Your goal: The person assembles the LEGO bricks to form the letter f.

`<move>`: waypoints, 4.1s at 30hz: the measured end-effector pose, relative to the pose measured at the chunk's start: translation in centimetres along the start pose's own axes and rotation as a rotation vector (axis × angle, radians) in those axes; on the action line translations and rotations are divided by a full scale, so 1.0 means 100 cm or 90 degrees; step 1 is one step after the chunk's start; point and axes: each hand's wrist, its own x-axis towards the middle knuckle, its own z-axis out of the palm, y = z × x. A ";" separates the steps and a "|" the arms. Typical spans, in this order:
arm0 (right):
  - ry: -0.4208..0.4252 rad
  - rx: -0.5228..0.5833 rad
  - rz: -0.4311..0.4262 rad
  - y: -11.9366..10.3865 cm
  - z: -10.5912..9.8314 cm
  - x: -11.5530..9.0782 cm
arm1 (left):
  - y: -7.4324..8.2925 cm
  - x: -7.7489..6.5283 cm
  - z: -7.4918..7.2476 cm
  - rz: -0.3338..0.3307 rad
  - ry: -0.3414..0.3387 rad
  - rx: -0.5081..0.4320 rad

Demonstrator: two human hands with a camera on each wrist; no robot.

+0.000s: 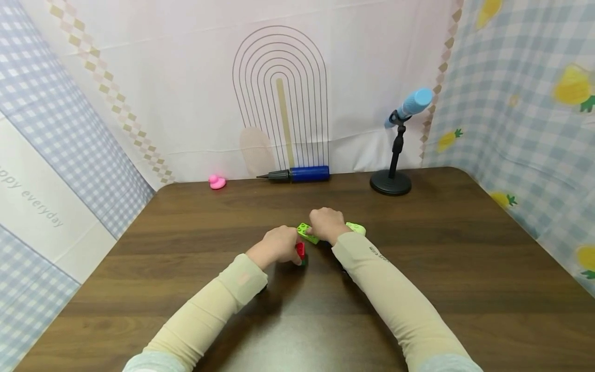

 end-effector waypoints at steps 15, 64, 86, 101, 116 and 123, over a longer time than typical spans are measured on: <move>0.021 -0.018 -0.014 0.008 -0.002 -0.004 | 0.003 0.002 0.001 0.010 -0.006 -0.006; 0.056 0.103 -0.219 0.012 -0.005 -0.057 | -0.004 0.001 -0.001 0.007 -0.020 -0.064; 0.030 0.113 -0.222 0.001 0.001 -0.047 | 0.000 0.004 0.001 -0.006 -0.016 -0.063; -0.010 0.142 -0.206 -0.001 -0.001 -0.044 | -0.005 -0.003 -0.015 0.052 0.019 -0.115; -0.015 0.140 -0.187 0.015 -0.014 -0.041 | -0.007 0.000 -0.009 0.054 0.032 -0.125; 0.011 0.111 -0.122 0.041 -0.026 -0.038 | -0.009 0.001 -0.007 0.036 0.037 -0.127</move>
